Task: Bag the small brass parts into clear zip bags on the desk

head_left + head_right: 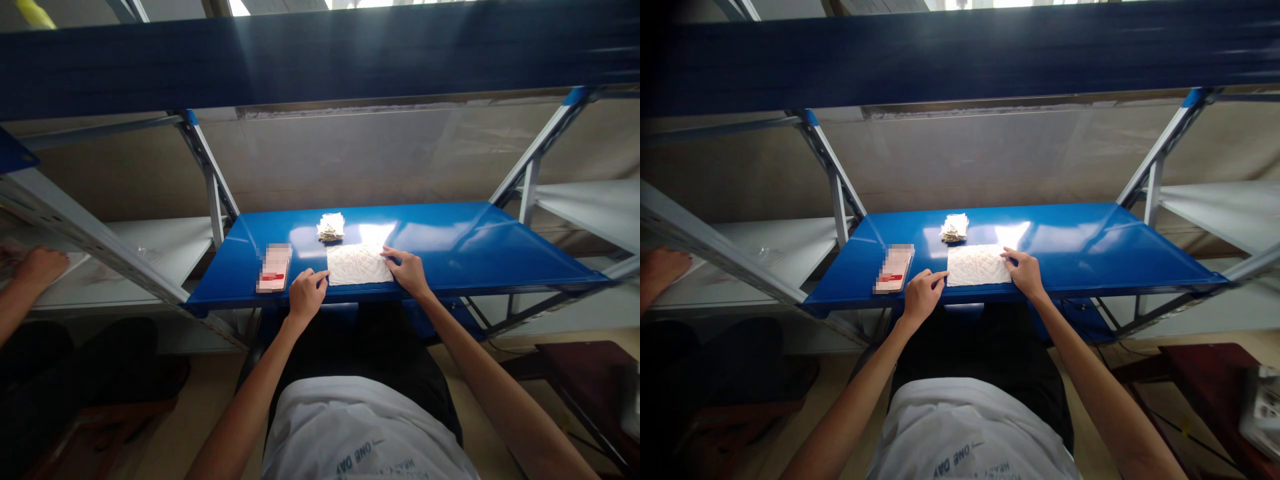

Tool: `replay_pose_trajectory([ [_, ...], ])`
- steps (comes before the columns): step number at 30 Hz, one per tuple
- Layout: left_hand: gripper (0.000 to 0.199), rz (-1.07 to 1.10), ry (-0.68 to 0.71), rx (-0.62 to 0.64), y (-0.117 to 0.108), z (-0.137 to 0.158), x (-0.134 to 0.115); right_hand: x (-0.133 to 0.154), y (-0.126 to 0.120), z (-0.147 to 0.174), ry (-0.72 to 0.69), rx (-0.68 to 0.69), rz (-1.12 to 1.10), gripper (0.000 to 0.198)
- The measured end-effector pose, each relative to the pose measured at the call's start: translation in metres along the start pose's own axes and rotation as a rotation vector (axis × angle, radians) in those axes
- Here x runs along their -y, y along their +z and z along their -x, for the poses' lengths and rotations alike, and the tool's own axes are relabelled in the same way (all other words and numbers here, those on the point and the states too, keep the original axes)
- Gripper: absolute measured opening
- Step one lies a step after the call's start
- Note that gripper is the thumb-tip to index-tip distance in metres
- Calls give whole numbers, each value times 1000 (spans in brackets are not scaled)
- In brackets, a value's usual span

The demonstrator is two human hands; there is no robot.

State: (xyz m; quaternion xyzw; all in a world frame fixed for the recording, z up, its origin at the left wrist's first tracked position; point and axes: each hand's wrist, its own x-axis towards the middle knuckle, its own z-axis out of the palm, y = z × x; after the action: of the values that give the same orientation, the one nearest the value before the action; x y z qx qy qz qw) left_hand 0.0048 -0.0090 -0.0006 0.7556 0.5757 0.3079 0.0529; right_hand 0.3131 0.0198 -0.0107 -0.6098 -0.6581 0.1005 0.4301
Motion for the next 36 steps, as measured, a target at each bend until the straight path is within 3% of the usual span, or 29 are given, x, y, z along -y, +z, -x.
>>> replay_pose_trajectory([
  [11, 33, 13, 5, -1, -1, 1, -1, -5, 4, 1, -9, -57, 56, 30],
  [17, 38, 11, 9, -21, -1, 2, -1, -8, 6, 2, -82, -38, 125, 34],
  [23, 41, 2, 9, -33, 1, 1, 1, -10, 7, -2, -95, -41, 139, 37],
  [28, 37, -5, -32, -28, 0, 0, 1, -9, 11, 0, -83, 11, 277, 45],
  [32, 31, 119, -71, -40, -4, -19, -1, -6, 12, -9, -48, 22, 318, 49],
  [36, 26, 186, -91, -123, 4, -73, -10, 11, 24, -57, -47, -30, 148, 37],
])
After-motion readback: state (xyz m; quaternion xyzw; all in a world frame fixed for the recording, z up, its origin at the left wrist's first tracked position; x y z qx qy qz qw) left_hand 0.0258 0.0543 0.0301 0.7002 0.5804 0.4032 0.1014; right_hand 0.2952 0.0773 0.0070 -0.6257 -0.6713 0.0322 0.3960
